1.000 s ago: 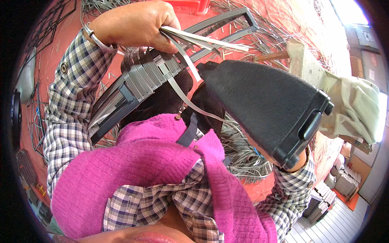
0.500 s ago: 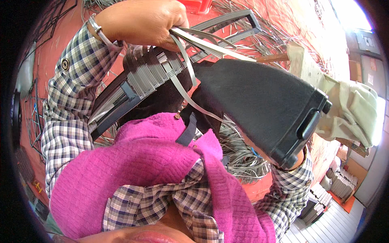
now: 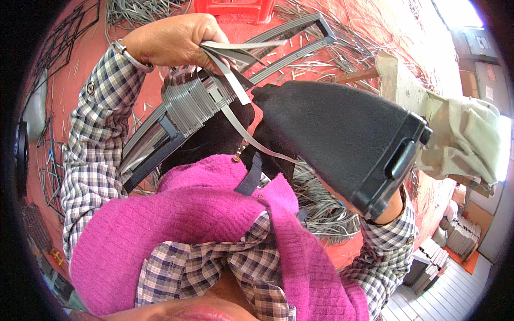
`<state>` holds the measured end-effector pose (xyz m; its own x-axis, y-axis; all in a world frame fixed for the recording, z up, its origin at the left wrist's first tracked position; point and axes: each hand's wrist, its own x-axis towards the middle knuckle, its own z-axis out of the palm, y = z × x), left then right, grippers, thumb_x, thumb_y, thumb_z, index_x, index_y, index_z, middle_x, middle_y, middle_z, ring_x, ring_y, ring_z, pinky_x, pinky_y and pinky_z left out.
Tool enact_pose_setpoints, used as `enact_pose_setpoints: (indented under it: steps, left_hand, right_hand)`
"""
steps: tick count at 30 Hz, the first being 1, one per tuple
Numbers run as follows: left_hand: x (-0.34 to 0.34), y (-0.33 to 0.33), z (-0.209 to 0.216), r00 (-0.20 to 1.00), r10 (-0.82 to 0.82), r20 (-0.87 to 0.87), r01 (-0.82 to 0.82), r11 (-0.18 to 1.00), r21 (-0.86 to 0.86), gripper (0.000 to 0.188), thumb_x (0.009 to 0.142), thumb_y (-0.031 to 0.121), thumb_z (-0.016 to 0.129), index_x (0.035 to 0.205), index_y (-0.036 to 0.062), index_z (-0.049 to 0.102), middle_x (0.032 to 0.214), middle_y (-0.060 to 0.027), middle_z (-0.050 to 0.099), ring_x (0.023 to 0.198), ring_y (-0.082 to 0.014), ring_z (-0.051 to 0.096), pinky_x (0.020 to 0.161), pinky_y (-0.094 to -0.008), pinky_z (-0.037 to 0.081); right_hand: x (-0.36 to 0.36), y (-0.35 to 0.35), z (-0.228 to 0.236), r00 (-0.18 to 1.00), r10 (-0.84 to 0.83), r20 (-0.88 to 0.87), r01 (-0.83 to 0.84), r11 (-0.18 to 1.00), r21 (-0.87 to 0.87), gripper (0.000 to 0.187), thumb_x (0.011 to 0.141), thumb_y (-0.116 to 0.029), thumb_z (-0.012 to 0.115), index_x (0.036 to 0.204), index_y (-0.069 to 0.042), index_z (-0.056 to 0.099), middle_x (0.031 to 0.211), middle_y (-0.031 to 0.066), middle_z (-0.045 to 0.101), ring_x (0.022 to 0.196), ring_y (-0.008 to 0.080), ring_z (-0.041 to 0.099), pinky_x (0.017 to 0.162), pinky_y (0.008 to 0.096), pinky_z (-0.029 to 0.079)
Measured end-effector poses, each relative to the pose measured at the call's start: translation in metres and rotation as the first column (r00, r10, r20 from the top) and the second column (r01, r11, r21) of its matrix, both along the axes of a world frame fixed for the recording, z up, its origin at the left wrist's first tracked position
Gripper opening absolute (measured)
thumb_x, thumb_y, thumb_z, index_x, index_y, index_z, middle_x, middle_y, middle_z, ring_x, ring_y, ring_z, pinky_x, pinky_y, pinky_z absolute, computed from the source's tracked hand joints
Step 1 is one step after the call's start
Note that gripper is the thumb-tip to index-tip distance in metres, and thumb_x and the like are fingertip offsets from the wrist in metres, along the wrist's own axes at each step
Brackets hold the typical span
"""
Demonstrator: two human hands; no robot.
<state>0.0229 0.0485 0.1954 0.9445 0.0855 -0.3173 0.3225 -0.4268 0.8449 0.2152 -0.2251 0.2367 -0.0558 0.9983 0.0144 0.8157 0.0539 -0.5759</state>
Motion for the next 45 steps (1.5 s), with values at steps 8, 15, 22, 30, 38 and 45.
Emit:
enact_pose_setpoints:
  steps: [8,15,22,30,38,45]
  left_hand:
    - [0.003,0.001,-0.001,0.920,0.159,0.357,-0.147,0.987,-0.062,0.021,0.078,0.024,0.065,0.091,0.0075,0.066,0.066,-0.0118,0.062,0.059,-0.0226,0.059,0.056,-0.0344,0.046]
    - [0.003,-0.007,0.008,0.866,0.265,0.424,-0.133,0.940,-0.314,0.035,0.090,0.019,0.057,0.124,0.0074,0.055,0.073,0.0036,0.060,0.056,-0.0026,0.047,0.051,-0.0187,0.036]
    - [0.003,-0.009,0.013,0.810,0.382,0.446,-0.277,0.918,-0.283,0.035,0.091,0.036,0.054,0.099,0.0033,0.064,0.075,-0.0014,0.061,0.067,-0.0058,0.055,0.053,-0.0212,0.036]
    - [0.002,-0.001,0.008,0.834,0.427,0.349,-0.064,0.704,-0.708,0.056,0.098,0.043,0.028,0.085,0.0012,0.063,0.065,-0.0025,0.051,0.057,-0.0107,0.043,0.050,-0.0216,0.028]
    - [0.005,-0.012,0.011,0.835,0.475,0.276,-0.271,0.793,-0.545,0.035,0.091,0.038,0.053,0.077,0.0054,0.057,0.064,0.0037,0.046,0.052,-0.0051,0.036,0.050,-0.0209,0.027]
    - [0.012,-0.008,0.001,0.792,0.252,0.556,-0.460,0.845,0.272,0.019,0.084,0.017,0.066,0.096,0.0023,0.064,0.075,0.0013,0.060,0.069,-0.0050,0.053,0.061,-0.0226,0.043]
  right_hand:
    - [-0.002,0.006,0.000,0.999,0.051,0.001,-0.051,0.998,0.028,0.034,0.081,-0.009,0.059,0.115,-0.003,0.058,0.116,0.0127,0.057,0.104,0.0283,0.056,0.090,0.0389,0.044]
    - [0.001,0.011,0.002,0.976,0.199,0.090,-0.208,0.971,0.119,0.034,0.082,-0.009,0.057,0.116,-0.004,0.058,0.118,0.0131,0.057,0.106,0.0291,0.055,0.091,0.0394,0.044]
    - [-0.001,0.001,0.005,0.960,0.209,0.188,-0.228,0.970,0.087,0.035,0.083,-0.009,0.055,0.117,-0.005,0.057,0.122,0.0133,0.054,0.113,0.0313,0.050,0.098,0.0412,0.038]
    - [0.001,0.002,0.005,0.983,0.178,0.043,-0.183,0.973,0.138,0.036,0.073,-0.008,0.071,0.108,-0.003,0.061,0.107,0.0123,0.060,0.097,0.0302,0.057,0.085,0.0389,0.045]
    - [0.003,0.002,0.000,0.978,0.162,0.135,-0.184,0.968,0.171,0.036,0.072,-0.010,0.070,0.107,-0.006,0.062,0.110,0.0119,0.059,0.100,0.0316,0.056,0.087,0.0420,0.044]
    - [-0.006,-0.015,-0.006,0.501,-0.596,-0.628,0.318,0.801,-0.506,0.034,0.079,-0.010,0.065,0.113,-0.006,0.059,0.110,0.0104,0.061,0.099,0.0265,0.058,0.087,0.0372,0.047]
